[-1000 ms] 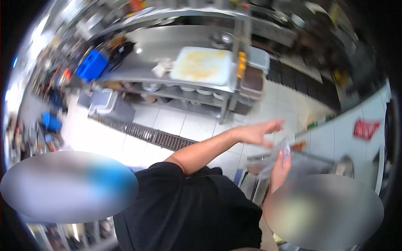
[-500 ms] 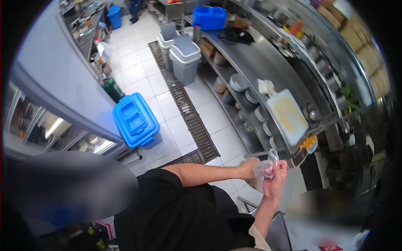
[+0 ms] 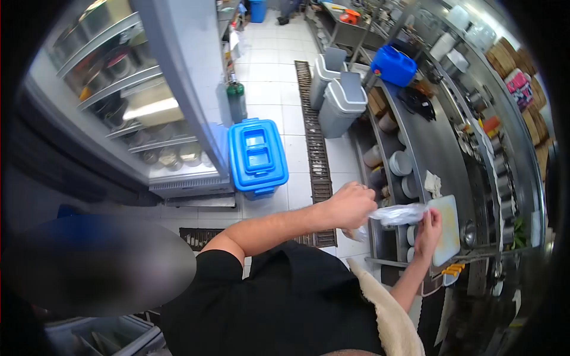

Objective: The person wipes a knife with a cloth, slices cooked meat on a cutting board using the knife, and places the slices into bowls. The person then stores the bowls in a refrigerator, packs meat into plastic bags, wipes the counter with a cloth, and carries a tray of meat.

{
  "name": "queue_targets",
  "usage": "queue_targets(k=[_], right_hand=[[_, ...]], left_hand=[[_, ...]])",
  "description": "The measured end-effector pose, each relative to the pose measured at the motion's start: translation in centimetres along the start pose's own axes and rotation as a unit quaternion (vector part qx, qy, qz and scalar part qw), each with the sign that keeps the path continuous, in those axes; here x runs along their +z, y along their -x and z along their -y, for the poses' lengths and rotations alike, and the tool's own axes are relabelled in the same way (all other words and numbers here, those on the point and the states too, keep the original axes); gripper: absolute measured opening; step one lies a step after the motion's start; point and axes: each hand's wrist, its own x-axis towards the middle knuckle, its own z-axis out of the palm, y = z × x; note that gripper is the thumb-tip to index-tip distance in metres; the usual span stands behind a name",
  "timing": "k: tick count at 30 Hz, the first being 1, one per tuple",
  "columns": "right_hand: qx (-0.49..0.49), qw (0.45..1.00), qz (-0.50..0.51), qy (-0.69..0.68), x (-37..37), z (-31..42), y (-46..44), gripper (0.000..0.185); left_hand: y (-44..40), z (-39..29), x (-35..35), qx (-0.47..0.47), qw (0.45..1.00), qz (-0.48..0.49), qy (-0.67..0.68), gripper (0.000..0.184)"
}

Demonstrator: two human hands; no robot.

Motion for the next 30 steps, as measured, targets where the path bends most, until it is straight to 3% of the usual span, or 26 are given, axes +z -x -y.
queue_targets(k=[3, 4, 5, 6, 9, 11, 14, 17, 18, 19, 22, 25, 29, 30], right_hand=[[0.020, 0.995, 0.067, -0.072, 5.1, -8.8, -6.5, 0.013], [0.049, 0.994, 0.095, -0.021, 7.8, -11.8, -7.2, 0.023], [0.177, 0.947, 0.152, -0.220, 11.1, -13.4, -5.4, 0.030], [0.137, 0.958, 0.200, -0.155, 12.2, -22.6, -5.8, 0.034], [0.160, 0.932, 0.321, -0.044, 23.2, -11.6, 4.6, 0.024], [0.151, 0.891, 0.419, -0.090, 23.5, -12.0, 5.3, 0.011], [0.033, 0.918, 0.395, 0.004, 22.3, -7.0, 4.2, 0.005], [-0.111, 0.939, 0.315, 0.086, 21.3, -4.4, 1.1, 0.006], [-0.129, 0.943, 0.297, 0.078, 21.4, -4.0, 0.2, 0.006], [-0.147, 0.947, 0.278, 0.070, 21.4, -3.7, -0.6, 0.005], [0.049, 0.952, 0.289, -0.094, 22.3, -5.2, -2.2, 0.005], [0.128, 0.936, 0.280, -0.170, 22.3, -6.4, -2.3, 0.008], [0.160, 0.950, 0.219, -0.151, 21.5, -6.2, -0.9, 0.022], [0.137, 0.956, 0.232, -0.115, 21.4, -6.4, -0.6, 0.036]], left_hand=[[-0.9, -0.7, -2.8, -0.131, 0.975, 0.049, 0.174, 0.020], [-0.8, -0.1, -2.8, -0.149, 0.961, -0.010, 0.231, 0.026], [-1.1, 0.1, -3.4, -0.206, 0.935, -0.047, 0.286, 0.024], [-1.0, 0.6, -3.2, -0.249, 0.903, -0.124, 0.328, 0.021], [0.0, 4.1, -1.0, -0.323, 0.801, -0.332, 0.379, 0.015], [1.8, 7.6, 0.6, -0.353, 0.833, -0.368, 0.215, 0.015], [3.9, 7.6, 0.0, -0.336, 0.882, -0.319, -0.085, 0.020], [5.8, 6.6, -1.2, -0.342, 0.917, -0.191, -0.081, 0.022], [5.7, 5.4, -2.1, -0.419, 0.884, -0.155, 0.136, 0.022], [5.9, 5.1, -2.0, -0.373, 0.898, -0.156, 0.175, 0.021], [5.2, 2.5, -1.9, -0.234, 0.916, -0.175, 0.277, 0.013], [3.8, 2.5, -0.1, -0.267, 0.906, -0.236, 0.230, 0.014], [3.1, 4.2, 2.7, -0.351, 0.854, -0.346, 0.169, 0.015], [2.6, 3.8, 2.2, -0.356, 0.854, -0.363, 0.112, 0.017]])
